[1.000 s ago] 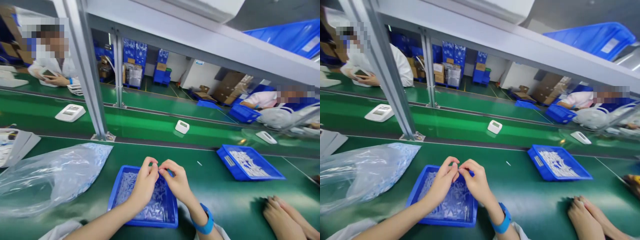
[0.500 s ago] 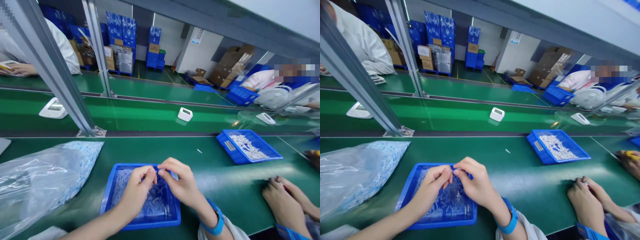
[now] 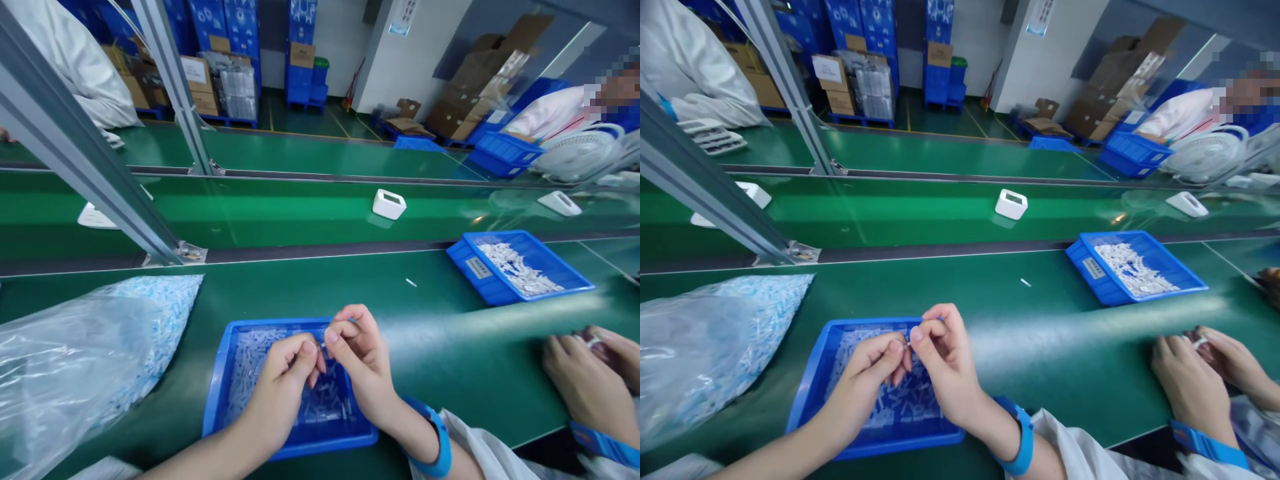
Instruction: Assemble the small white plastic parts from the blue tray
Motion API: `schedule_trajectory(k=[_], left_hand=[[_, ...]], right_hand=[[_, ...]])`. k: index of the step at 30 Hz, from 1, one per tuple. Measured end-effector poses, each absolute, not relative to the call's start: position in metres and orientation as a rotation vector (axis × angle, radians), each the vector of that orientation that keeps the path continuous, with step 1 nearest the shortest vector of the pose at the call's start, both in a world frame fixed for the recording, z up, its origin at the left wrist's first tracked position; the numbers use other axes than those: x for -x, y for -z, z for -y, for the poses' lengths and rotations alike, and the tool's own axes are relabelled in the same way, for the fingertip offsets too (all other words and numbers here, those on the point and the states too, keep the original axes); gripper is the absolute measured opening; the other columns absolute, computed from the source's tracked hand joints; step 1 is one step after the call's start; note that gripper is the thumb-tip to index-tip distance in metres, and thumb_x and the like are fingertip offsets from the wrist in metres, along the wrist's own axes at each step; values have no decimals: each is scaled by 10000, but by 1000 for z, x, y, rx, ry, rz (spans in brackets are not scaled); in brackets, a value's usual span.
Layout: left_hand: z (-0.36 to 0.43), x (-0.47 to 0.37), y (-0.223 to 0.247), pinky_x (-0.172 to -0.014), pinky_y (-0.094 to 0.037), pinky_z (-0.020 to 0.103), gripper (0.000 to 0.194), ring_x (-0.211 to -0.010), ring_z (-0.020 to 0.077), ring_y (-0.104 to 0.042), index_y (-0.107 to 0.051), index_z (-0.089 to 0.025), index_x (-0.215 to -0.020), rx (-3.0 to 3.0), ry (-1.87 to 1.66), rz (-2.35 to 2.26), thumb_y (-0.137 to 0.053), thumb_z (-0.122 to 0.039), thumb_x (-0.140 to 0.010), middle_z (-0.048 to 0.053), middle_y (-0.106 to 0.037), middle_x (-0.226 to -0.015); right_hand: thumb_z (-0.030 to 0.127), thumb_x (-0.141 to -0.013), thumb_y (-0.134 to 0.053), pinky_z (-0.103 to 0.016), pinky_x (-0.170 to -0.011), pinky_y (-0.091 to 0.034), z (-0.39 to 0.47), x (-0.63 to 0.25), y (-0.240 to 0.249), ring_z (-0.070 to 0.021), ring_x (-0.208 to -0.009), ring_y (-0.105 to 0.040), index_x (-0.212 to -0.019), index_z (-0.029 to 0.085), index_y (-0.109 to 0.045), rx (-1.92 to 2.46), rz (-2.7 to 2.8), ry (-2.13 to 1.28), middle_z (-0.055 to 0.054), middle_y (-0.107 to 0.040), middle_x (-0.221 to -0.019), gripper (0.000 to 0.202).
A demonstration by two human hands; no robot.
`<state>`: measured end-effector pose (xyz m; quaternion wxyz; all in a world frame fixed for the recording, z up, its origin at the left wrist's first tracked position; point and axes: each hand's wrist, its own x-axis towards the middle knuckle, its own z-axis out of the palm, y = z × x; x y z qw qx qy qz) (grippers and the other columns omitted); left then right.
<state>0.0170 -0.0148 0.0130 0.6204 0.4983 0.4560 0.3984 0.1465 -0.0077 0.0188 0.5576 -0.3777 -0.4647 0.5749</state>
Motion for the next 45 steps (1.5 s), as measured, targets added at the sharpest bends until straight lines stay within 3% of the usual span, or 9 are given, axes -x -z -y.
schedule_trajectory(k=[7, 22, 30, 38, 45], left_hand=[[15, -17, -15, -535, -309, 251, 464, -523, 124, -416, -501, -173, -572, -1140, -928, -1063, -458, -527, -869, -21, -438, -507], [15, -15, -17, -531, -290, 250, 459, -519, 122, -402, -490, -177, -574, -1236, -927, -1104, -434, -499, -895, -30, -414, -501], [18, -12, -18, -568, -293, 271, 388, -566, 145, -420, -481, -186, -569, -1425, -885, -1287, -397, -373, -898, -14, -430, -527], [19, -14, -17, -580, -285, 288, 390, -591, 164, -449, -473, -184, -553, -1561, -868, -1376, -374, -318, -906, 11, -479, -531], [22, -13, -19, -563, -296, 276, 407, -573, 154, -443, -479, -182, -555, -1594, -900, -1320, -381, -319, -926, -3, -459, -503]], right_hand=[[317, -891, -615, -199, -507, -425, 7, -143, -16, -71, -501, -498, -837, 258, -376, 835, 1105, -1375, 82, -518, -665, 252], [256, -904, -594, -225, -546, -451, 9, -146, -13, -87, -561, -530, -807, 247, -343, 772, 1125, -1396, 69, -487, -683, 269], [131, -951, -457, -266, -606, -421, 15, -148, -6, -121, -653, -520, -805, 239, -384, 856, 1472, -1075, 37, -462, -702, 196], [112, -946, -431, -266, -600, -425, 16, -149, -10, -121, -646, -501, -801, 237, -383, 916, 1600, -991, 27, -463, -721, 198], [199, -955, -476, -257, -596, -424, 14, -151, -11, -113, -630, -506, -773, 226, -397, 899, 1459, -1267, 28, -500, -700, 200]])
